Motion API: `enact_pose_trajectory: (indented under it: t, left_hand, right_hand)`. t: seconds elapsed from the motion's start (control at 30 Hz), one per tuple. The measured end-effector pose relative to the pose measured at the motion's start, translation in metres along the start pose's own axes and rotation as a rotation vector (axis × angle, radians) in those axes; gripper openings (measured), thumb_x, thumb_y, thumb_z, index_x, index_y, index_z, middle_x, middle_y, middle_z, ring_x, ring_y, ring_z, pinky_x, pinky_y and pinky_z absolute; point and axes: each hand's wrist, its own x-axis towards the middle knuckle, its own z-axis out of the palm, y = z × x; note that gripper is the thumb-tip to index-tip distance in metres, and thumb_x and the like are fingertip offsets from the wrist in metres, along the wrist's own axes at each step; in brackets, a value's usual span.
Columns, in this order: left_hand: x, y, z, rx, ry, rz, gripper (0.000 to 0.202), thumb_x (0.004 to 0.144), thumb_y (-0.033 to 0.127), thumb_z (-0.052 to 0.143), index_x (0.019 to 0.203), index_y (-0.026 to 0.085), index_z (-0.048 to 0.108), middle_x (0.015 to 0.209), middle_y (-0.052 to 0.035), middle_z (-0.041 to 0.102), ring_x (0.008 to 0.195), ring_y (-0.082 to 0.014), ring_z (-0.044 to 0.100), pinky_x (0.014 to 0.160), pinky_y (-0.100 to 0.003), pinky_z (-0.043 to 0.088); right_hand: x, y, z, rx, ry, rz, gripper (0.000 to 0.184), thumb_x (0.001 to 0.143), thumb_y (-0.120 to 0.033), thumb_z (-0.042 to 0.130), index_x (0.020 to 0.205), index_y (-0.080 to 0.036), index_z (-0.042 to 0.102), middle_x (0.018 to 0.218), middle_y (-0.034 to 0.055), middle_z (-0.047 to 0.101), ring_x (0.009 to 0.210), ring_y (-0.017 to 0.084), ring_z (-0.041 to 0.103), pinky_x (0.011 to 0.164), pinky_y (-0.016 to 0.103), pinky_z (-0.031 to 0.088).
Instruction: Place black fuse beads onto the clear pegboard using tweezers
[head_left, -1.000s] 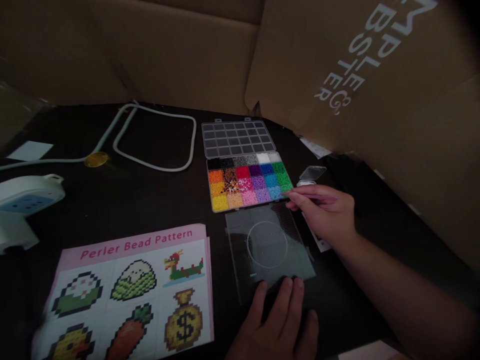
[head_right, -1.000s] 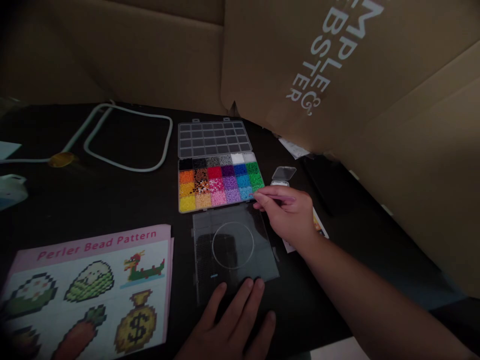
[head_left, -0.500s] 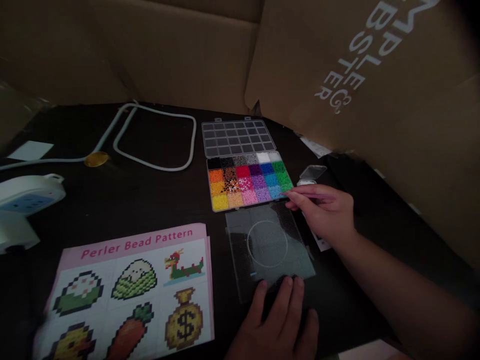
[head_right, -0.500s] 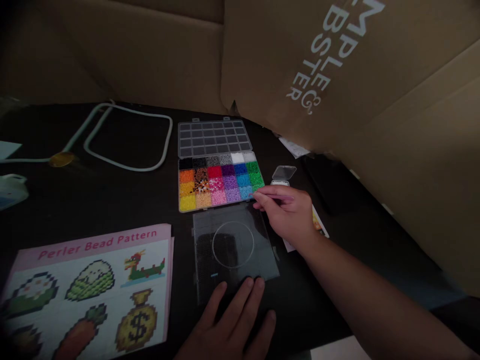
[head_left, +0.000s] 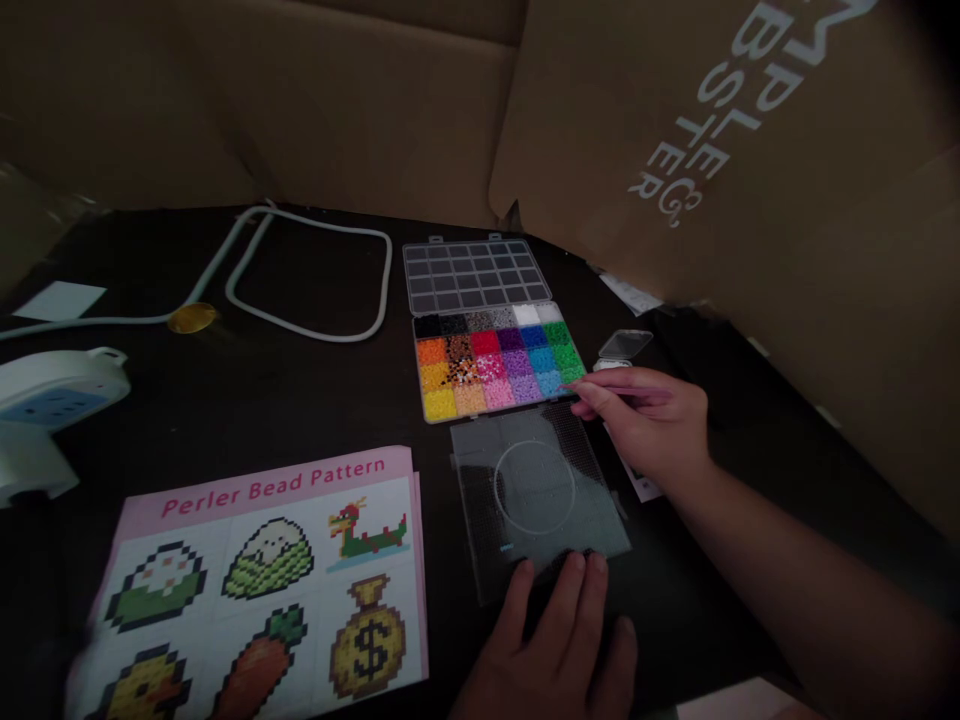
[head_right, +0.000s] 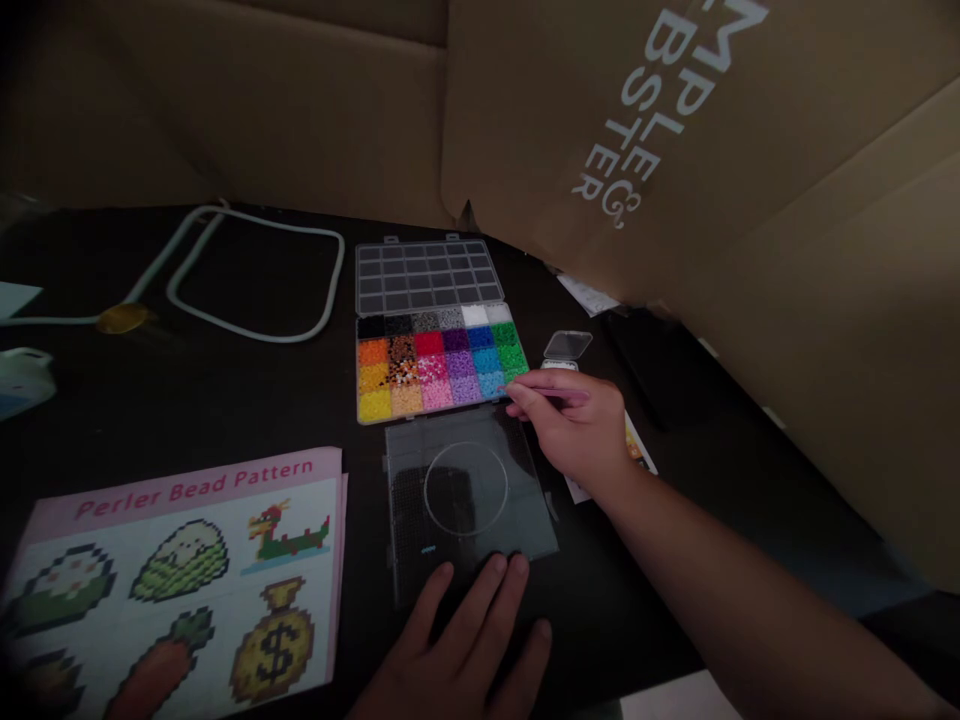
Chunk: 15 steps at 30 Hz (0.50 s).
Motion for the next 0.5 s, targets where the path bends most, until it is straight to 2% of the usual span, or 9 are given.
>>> enact_pose_trajectory:
  t: [0.23,0.5]
  left_hand:
    - [-0.0007,-0.0011,-0.0011,0.023,-0.021,0.010,0.026,0.098,0.032,0.046,0.118,0.024,0.061,0.122,-0.0090,0.069,0.120,-0.0233,0.057,0.118,-0.056,0.009]
    - [-0.0021,-0.0011,0.0034,0.049,0.020,0.004,0.024,0.098,0.035,0.051,0.116,0.025,0.062,0.120,-0.0077,0.069,0.122,-0.0240,0.056,0.118,-0.057,0.010]
  right_hand:
    - [-0.0005,-0.0004,-0.0007,-0.007,0.010,-0.010,0.004,0.077,-0.026,0.078,0.079,-0.023,0.076,0.066,0.0008,0.074,0.057,0.017,0.072,0.056,0.026,0.064]
    - [0.0003,-0.0011,0.0003,0.003,-0.006,0.017,0.007,0.075,-0.028,0.079,0.078,-0.021,0.077,0.065,0.0011,0.074,0.057,0.016,0.072,0.055,0.024,0.063]
